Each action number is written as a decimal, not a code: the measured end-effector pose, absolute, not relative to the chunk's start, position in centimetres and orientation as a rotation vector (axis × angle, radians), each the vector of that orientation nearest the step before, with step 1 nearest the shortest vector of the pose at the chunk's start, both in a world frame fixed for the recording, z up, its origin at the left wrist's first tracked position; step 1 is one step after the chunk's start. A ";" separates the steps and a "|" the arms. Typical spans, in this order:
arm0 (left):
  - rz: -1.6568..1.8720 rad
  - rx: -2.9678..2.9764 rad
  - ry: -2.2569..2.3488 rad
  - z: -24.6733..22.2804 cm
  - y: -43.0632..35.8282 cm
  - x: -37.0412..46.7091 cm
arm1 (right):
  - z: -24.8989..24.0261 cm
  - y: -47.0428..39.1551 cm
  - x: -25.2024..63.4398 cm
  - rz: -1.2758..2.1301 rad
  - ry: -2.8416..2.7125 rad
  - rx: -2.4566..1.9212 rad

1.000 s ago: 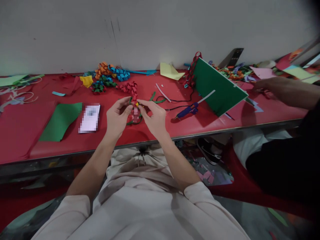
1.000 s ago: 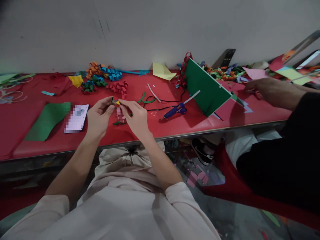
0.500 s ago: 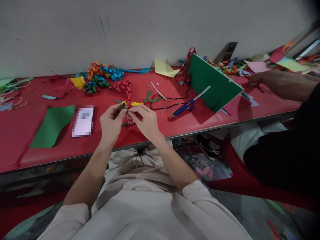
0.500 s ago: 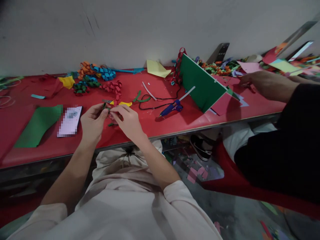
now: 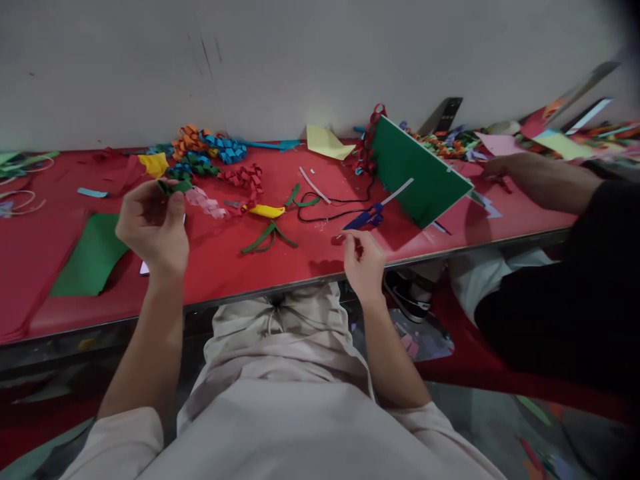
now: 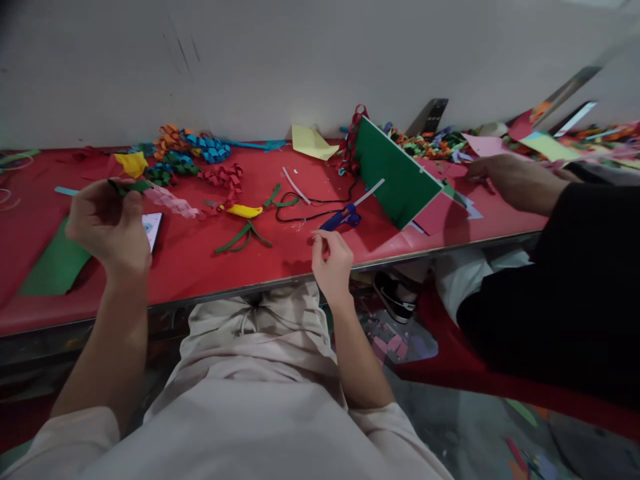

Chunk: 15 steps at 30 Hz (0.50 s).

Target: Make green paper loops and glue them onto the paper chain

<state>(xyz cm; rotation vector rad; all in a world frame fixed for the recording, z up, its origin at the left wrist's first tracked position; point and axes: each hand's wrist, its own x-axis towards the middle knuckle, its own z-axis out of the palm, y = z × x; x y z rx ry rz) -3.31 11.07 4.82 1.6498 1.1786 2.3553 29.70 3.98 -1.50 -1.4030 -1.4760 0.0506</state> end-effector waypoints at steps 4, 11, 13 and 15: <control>2.237 1.682 1.191 4.4 10.3 -2.7 | -1.7 5.0 35.0 -0.093 -1.320 -1.569; 1.887 1.787 1.275 1.8 10.0 -3.3 | -0.4 10.2 41.5 0.150 -1.905 -1.750; 1.816 1.823 1.204 1.1 10.1 -3.6 | -0.8 10.7 42.0 0.194 -1.976 -1.697; 1.767 1.831 1.147 0.7 10.0 -3.8 | -1.3 10.7 42.2 0.193 -2.001 -1.643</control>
